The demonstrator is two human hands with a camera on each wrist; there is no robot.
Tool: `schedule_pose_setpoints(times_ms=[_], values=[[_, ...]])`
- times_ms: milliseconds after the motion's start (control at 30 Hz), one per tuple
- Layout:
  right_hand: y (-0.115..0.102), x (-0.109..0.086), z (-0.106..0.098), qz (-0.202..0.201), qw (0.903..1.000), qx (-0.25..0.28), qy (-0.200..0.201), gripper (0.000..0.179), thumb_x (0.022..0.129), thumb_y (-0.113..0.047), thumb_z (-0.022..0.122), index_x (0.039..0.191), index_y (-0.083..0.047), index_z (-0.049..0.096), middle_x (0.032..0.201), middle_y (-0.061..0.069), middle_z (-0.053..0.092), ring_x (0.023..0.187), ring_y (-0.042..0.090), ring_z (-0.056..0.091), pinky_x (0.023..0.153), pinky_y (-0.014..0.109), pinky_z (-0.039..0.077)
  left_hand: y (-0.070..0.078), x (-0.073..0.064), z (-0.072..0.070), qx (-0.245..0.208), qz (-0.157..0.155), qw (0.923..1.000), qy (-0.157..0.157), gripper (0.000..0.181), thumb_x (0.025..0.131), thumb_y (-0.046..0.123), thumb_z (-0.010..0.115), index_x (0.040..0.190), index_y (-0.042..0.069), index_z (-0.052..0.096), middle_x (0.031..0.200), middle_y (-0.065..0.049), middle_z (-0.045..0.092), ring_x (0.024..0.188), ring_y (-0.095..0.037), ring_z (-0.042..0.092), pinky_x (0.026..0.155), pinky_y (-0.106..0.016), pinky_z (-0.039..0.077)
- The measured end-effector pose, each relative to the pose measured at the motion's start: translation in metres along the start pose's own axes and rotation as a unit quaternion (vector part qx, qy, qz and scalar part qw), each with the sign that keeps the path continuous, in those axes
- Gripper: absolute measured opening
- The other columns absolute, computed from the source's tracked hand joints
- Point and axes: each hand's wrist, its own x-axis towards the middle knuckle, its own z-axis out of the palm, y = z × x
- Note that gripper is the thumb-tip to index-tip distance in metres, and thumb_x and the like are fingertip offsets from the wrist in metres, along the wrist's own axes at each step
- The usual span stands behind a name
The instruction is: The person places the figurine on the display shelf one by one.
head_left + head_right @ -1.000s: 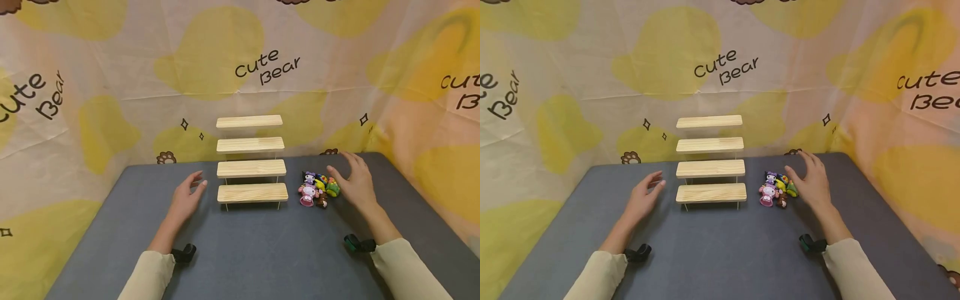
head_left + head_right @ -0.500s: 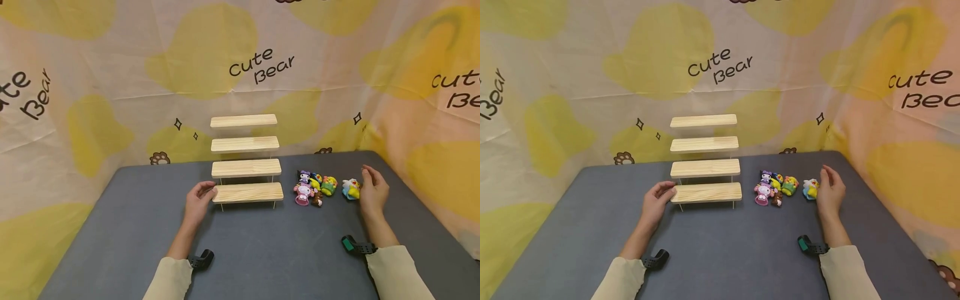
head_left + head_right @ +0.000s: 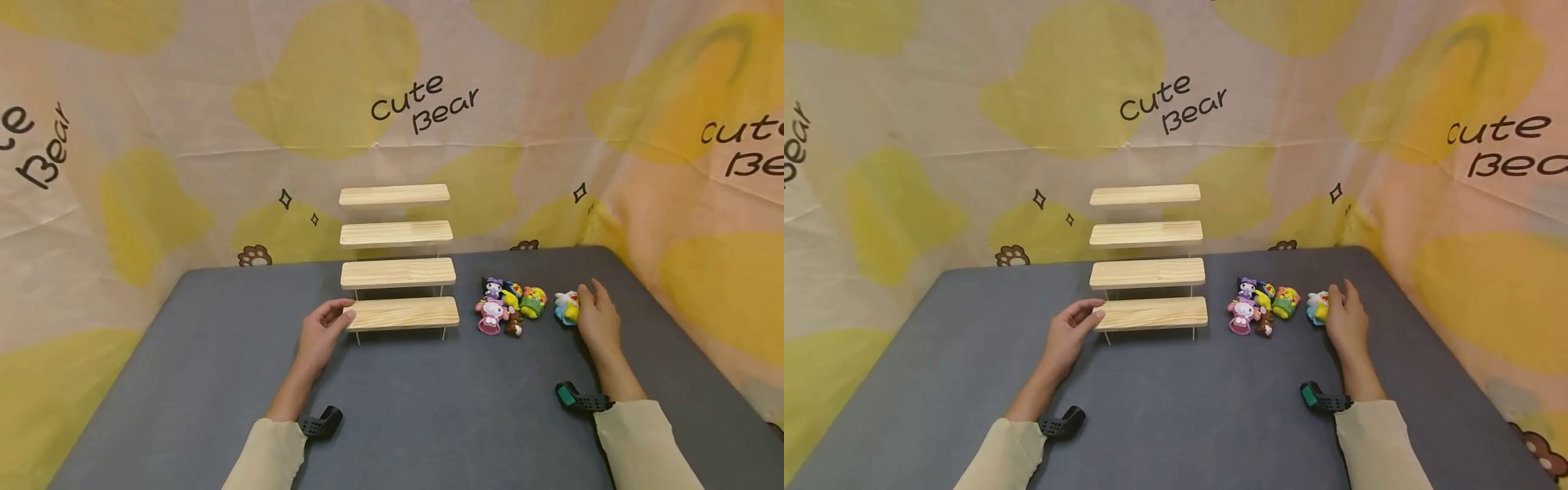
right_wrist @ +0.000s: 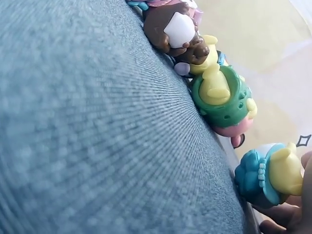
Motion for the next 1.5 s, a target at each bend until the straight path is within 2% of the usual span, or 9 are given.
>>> schedule_pose_setpoints(times_ms=[167,433,533,700,867,967,1167,1367,1500], values=[[-0.001,-0.001,0.000,-0.033,0.9973,-0.053,-0.038,0.064,0.108,-0.043,0.026,0.158,-0.003,0.030,0.155,0.032,0.039,0.143,0.055,0.031,0.115,0.065,0.024,0.002,0.000,-0.001,0.010,0.005,0.9999,-0.003,0.029,0.096,0.015,0.069,0.121,0.001,0.069,0.126,-0.019,0.069,0.105,0.001,0.063,0.086,-0.015,0.050],[0.004,-0.002,-0.001,-0.074,0.9960,-0.035,-0.037,0.062,0.107,-0.050,0.036,0.144,-0.003,0.053,0.144,0.027,0.054,0.131,0.045,0.048,0.104,0.057,0.037,0.002,0.001,0.000,0.015,0.011,0.9998,0.008,0.027,0.097,0.015,0.068,0.120,0.001,0.070,0.126,-0.019,0.068,0.107,0.001,0.061,0.086,-0.014,0.050],[0.004,-0.002,0.000,-0.088,0.9952,-0.035,-0.027,0.060,0.106,-0.050,0.040,0.138,-0.003,0.058,0.136,0.025,0.060,0.116,0.035,0.054,0.092,0.045,0.040,0.001,0.002,0.000,0.013,0.011,0.9998,0.013,0.026,0.096,0.014,0.069,0.119,0.001,0.070,0.125,-0.018,0.069,0.105,0.001,0.062,0.085,-0.014,0.050],[0.004,-0.002,0.001,-0.105,0.9939,-0.032,-0.005,0.054,0.103,-0.051,0.051,0.129,-0.005,0.064,0.120,0.016,0.066,0.091,0.004,0.051,0.081,0.029,0.040,0.001,0.003,0.000,0.020,0.015,0.9996,0.012,0.026,0.096,0.015,0.069,0.119,0.001,0.070,0.125,-0.017,0.069,0.105,0.002,0.063,0.085,-0.014,0.050],[0.007,-0.003,0.006,-0.147,0.9887,-0.012,0.026,0.045,0.097,-0.043,0.066,0.123,-0.007,0.070,0.100,-0.017,0.064,0.083,-0.016,0.050,0.073,0.015,0.043,0.001,0.002,0.000,0.019,0.013,0.9997,0.008,0.026,0.096,0.014,0.069,0.119,0.001,0.070,0.125,-0.018,0.069,0.106,0.001,0.063,0.085,-0.014,0.050],[0.007,-0.004,0.010,-0.174,0.9835,0.022,0.047,0.039,0.091,-0.034,0.077,0.119,-0.008,0.073,0.095,-0.031,0.057,0.084,-0.017,0.054,0.071,0.007,0.043,0.000,0.002,0.000,0.022,0.010,0.9997,0.008,0.027,0.096,0.014,0.069,0.119,0.002,0.070,0.126,-0.018,0.069,0.107,0.001,0.062,0.086,-0.014,0.050],[0.005,-0.005,0.015,-0.178,0.9789,0.073,0.069,0.039,0.082,-0.022,0.086,0.116,-0.007,0.075,0.098,-0.027,0.057,0.091,-0.012,0.055,0.077,0.003,0.043,-0.001,0.001,-0.001,0.020,0.004,0.9998,0.007,0.026,0.096,0.015,0.070,0.119,0.003,0.070,0.125,-0.018,0.069,0.105,0.001,0.063,0.086,-0.015,0.050],[0.009,-0.004,0.014,-0.184,0.9774,0.101,0.029,0.045,0.083,-0.017,0.085,0.123,-0.004,0.071,0.097,-0.030,0.063,0.077,-0.004,0.057,0.060,0.014,0.045,-0.002,0.001,0.001,0.023,0.005,0.9997,0.007,0.027,0.096,0.016,0.070,0.119,0.003,0.070,0.124,-0.018,0.069,0.105,0.001,0.062,0.086,-0.015,0.050],[0.014,-0.002,0.011,-0.207,0.9728,0.103,-0.005,0.048,0.086,-0.014,0.082,0.129,-0.002,0.066,0.100,-0.030,0.063,0.080,-0.007,0.059,0.064,0.013,0.046,-0.001,0.000,0.001,0.026,0.006,0.9996,0.009,0.026,0.096,0.015,0.069,0.120,0.003,0.070,0.126,-0.017,0.069,0.106,0.001,0.062,0.087,-0.014,0.049]])
